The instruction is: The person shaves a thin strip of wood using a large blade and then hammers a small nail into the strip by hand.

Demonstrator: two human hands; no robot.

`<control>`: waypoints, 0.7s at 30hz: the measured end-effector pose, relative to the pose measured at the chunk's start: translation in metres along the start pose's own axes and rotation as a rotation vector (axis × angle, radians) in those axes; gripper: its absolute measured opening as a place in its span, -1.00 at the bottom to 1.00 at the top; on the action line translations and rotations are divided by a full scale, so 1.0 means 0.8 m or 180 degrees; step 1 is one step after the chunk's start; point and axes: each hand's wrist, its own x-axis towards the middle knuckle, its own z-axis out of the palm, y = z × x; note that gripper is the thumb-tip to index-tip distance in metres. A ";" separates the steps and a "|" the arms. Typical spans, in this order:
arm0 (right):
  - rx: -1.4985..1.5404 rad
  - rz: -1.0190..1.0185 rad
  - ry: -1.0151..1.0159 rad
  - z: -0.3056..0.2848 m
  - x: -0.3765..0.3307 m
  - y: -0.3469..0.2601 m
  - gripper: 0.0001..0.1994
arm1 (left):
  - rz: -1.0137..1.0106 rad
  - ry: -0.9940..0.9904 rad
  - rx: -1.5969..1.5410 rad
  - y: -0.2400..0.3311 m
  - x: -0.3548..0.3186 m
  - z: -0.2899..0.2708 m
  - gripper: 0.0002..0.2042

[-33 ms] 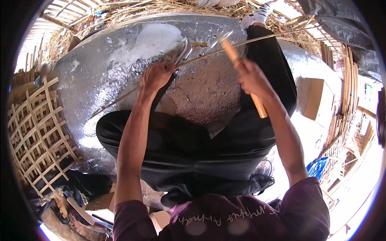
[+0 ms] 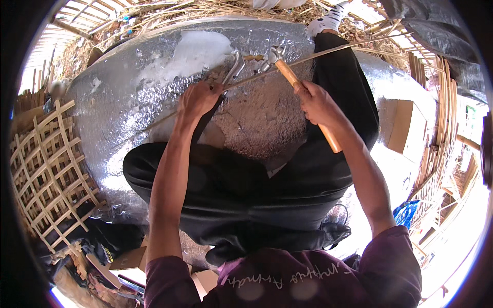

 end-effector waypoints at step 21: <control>-0.0275 -0.0292 -0.0188 -0.013 0.013 -0.020 -0.63 | 0.0079 0.0065 -0.0162 -0.011 0.005 0.012 -0.41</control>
